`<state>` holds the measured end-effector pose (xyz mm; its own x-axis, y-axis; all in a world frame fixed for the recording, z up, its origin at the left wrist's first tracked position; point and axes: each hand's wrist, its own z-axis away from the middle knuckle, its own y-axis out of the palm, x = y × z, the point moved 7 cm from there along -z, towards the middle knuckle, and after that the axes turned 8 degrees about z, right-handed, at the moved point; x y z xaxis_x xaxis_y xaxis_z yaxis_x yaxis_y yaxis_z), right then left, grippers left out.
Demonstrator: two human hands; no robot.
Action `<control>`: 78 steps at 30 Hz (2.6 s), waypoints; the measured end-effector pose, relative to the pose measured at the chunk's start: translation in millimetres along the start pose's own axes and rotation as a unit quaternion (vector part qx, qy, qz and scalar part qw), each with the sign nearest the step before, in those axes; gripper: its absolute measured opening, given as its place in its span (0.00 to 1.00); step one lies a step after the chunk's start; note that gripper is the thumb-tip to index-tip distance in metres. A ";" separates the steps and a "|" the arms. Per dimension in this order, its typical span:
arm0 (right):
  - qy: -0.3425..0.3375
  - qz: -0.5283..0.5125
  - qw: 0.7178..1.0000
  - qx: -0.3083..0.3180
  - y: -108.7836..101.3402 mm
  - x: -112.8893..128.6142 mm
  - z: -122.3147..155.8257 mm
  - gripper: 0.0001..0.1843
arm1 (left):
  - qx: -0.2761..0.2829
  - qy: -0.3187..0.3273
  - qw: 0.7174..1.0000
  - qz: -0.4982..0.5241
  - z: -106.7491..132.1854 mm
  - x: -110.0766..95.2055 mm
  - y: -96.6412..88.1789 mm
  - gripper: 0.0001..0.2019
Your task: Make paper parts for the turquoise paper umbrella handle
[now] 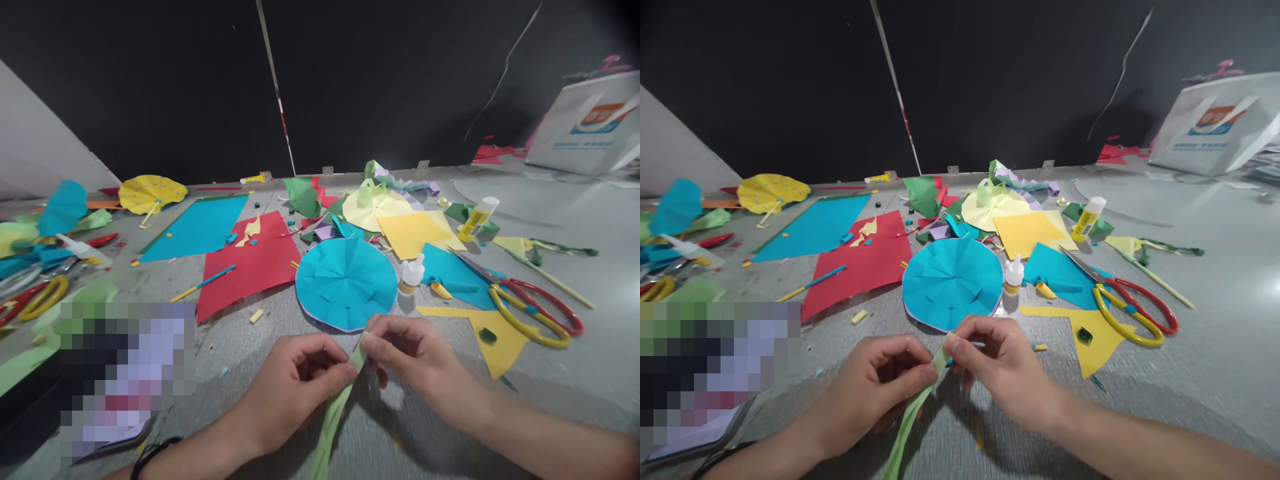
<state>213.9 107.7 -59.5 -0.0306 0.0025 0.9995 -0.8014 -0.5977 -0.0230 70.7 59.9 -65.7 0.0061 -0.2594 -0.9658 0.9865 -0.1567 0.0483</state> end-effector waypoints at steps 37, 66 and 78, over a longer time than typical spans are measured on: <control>-0.033 0.034 0.995 -0.085 -18.5 13.7 -4.0 0.25 | 0.028 0.007 0.998 -0.049 -1.9 -2.7 1.4 0.15; -0.020 0.043 0.998 -0.036 -15.4 9.0 -7.7 0.21 | 0.023 0.020 0.996 -0.085 2.1 -11.5 3.6 0.14; 0.002 0.037 0.998 -0.044 -20.8 16.0 -2.1 0.20 | 0.017 0.044 0.991 -0.123 3.6 -12.4 5.5 0.14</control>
<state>228.9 121.8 -43.1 -0.0944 -0.0366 0.9949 -0.8463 -0.5233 -0.0996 75.5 58.9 -52.5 -0.2177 -0.1255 -0.9679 0.9540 -0.2370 -0.1838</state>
